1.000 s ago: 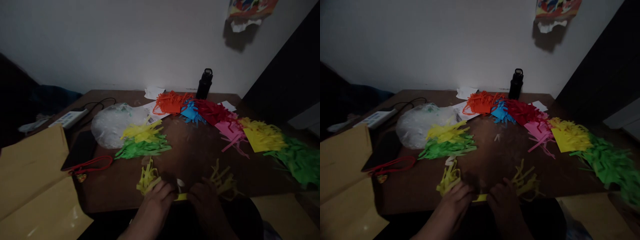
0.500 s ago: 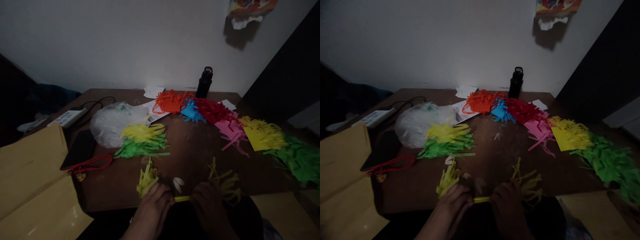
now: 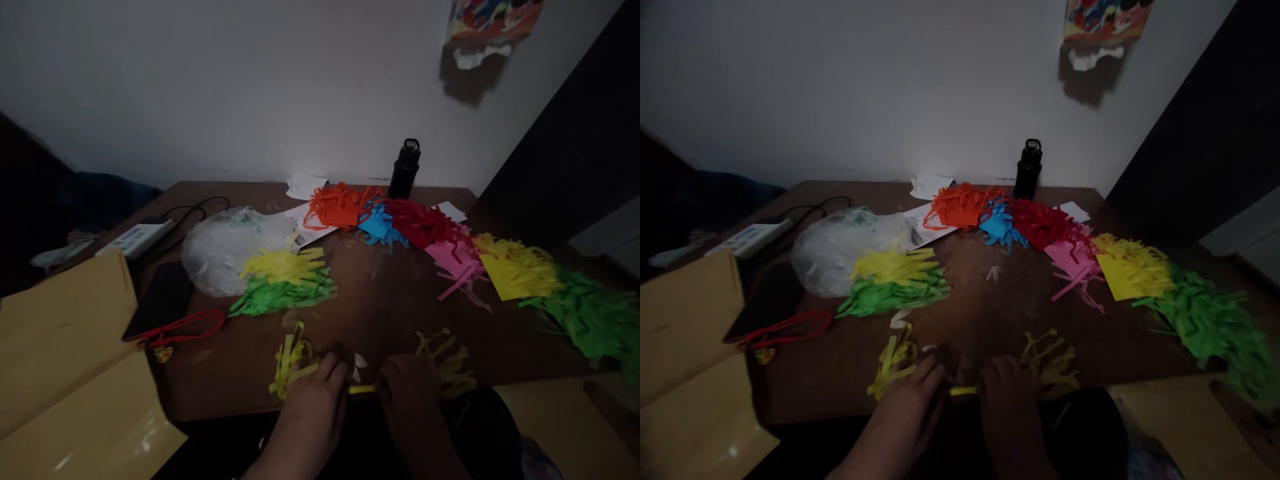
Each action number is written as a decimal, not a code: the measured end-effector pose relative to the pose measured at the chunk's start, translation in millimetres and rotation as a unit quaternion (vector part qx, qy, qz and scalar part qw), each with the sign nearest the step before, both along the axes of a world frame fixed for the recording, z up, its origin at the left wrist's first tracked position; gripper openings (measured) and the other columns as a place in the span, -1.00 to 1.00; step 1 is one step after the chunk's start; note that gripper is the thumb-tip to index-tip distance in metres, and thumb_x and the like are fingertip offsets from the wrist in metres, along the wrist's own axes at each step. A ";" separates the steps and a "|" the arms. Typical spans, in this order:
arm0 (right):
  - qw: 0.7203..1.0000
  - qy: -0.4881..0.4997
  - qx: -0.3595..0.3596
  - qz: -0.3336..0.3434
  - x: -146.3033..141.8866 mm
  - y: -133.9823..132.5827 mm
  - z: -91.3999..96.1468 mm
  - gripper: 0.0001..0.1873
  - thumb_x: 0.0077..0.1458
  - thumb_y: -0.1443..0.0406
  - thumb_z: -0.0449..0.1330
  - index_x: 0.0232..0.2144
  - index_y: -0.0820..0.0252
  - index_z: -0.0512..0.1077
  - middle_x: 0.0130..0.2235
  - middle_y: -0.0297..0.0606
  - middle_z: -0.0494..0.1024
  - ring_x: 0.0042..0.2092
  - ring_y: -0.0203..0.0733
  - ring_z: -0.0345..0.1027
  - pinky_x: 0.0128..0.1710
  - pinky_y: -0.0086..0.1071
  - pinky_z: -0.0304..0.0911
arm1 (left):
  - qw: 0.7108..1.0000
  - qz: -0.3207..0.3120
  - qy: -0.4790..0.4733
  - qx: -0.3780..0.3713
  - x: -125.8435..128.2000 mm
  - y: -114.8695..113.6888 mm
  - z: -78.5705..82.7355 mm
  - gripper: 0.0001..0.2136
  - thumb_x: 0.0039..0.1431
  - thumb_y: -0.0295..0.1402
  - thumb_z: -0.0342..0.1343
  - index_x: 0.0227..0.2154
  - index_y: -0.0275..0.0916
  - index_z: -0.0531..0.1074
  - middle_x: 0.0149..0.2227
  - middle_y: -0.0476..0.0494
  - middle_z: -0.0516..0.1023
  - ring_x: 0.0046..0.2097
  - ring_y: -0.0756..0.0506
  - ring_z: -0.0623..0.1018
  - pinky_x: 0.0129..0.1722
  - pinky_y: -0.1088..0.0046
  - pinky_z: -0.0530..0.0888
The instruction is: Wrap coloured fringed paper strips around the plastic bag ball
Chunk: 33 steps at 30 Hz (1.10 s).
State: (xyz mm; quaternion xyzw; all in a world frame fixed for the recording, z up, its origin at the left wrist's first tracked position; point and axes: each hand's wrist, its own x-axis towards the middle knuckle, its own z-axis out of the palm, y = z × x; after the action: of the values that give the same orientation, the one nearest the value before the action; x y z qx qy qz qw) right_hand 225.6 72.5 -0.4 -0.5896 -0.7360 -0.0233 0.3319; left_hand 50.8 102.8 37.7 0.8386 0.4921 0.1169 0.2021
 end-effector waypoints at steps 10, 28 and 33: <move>0.989 -0.021 0.071 0.128 5.3 -10.6 -6.6 -0.76 0.26 0.40 -0.02 -0.36 0.16 0.42 -0.37 -0.33 0.50 -0.22 -0.21 0.31 0.22 0.03 -0.17 | 0.997 -0.061 -0.041 0.014 -9.7 -15.8 -8.0 -0.76 0.23 -0.59 -0.10 -0.31 -0.21 0.44 -0.27 -0.13 0.52 -0.26 -0.13 0.50 -0.25 0.33 0.41; 0.959 0.081 0.087 0.257 17.5 -20.5 73.2 -0.83 0.27 0.35 0.05 -0.30 0.07 0.44 -0.44 -0.48 0.54 -0.34 -0.39 0.42 0.17 -0.26 0.08 | 0.741 0.063 -0.512 -0.429 -0.8 -44.1 7.5 -0.69 -0.10 -0.12 0.36 -0.54 -0.29 0.47 -0.48 0.04 0.38 -0.45 0.08 0.32 -0.44 0.58 0.25; 0.957 0.086 0.055 0.271 18.6 -19.6 55.4 -0.90 0.22 0.31 0.14 -0.24 0.11 0.46 -0.39 -0.42 0.57 -0.34 -0.39 0.47 0.08 -0.37 0.29 | 0.734 0.078 -0.568 -0.364 7.8 -43.1 -7.9 -0.68 -0.05 -0.09 0.33 -0.55 -0.27 0.46 -0.49 0.02 0.44 -0.42 0.04 0.40 -0.37 0.54 0.34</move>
State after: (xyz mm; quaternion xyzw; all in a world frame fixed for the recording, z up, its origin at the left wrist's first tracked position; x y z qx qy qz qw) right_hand 244.2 52.8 55.0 -0.3487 -0.8343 0.0784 0.4197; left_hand 58.6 59.7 29.8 0.4378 0.3546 0.3987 0.7236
